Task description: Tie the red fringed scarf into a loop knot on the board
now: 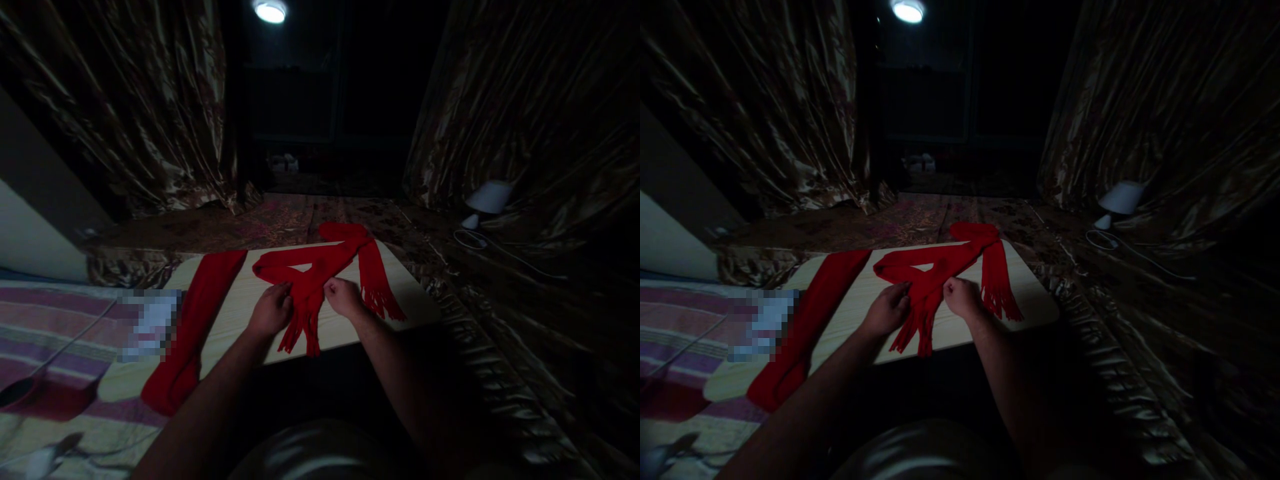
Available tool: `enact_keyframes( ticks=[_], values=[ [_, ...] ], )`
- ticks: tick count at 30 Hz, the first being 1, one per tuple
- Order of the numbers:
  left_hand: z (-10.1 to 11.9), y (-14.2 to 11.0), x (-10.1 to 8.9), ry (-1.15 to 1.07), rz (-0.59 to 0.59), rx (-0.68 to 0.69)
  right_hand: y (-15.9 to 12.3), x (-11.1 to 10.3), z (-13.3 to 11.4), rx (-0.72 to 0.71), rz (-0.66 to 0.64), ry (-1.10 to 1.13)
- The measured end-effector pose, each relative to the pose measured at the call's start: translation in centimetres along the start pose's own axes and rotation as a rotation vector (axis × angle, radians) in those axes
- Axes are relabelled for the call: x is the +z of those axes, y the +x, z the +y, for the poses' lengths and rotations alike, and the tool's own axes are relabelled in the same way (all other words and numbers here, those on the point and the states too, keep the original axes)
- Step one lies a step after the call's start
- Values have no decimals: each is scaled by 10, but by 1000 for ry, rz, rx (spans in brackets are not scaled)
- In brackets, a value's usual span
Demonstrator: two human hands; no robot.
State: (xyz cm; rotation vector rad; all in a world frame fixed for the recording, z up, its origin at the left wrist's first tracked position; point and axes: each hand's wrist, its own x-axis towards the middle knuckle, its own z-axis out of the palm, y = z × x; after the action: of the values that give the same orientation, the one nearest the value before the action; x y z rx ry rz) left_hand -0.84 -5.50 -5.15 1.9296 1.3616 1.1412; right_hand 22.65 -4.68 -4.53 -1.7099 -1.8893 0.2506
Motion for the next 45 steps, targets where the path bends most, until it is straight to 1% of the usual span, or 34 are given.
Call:
enact_keyframes(
  ticks=[3, 8, 14, 19, 24, 26, 29, 32, 36, 39, 45],
  values=[
    [2, 0, 0, 34, -5, -4, 0, 2, 4, -24, 19, -6],
    [0, -1, 1, -14, 24, 5, 1, 4, 7, -33, 21, 20],
    [-1, -1, 1, 105, 26, 53, 1, 6, 8, -30, 29, 64],
    [-1, 0, 1, 104, 27, 56, 1, 6, 9, -13, 15, 79],
    [-3, 0, 1, 74, 38, 61, 3, 9, 12, -50, 25, 94],
    [-4, 0, 2, 131, 27, 72, 3, 10, 13, -56, 40, 81],
    [-4, 0, 2, 289, -4, 105, 3, 9, 13, -41, 58, 49],
    [-5, 1, 2, 383, -15, 139, 2, 7, 11, -10, 44, 50],
    [-6, 1, 2, 382, -9, 163, 2, 5, 9, 4, 23, 70],
    [-6, 1, 2, 379, -3, 152, 1, 4, 9, 6, 19, 77],
    [-7, 1, 1, 392, -19, 138, 1, 6, 10, -21, 51, 46]
  ],
)
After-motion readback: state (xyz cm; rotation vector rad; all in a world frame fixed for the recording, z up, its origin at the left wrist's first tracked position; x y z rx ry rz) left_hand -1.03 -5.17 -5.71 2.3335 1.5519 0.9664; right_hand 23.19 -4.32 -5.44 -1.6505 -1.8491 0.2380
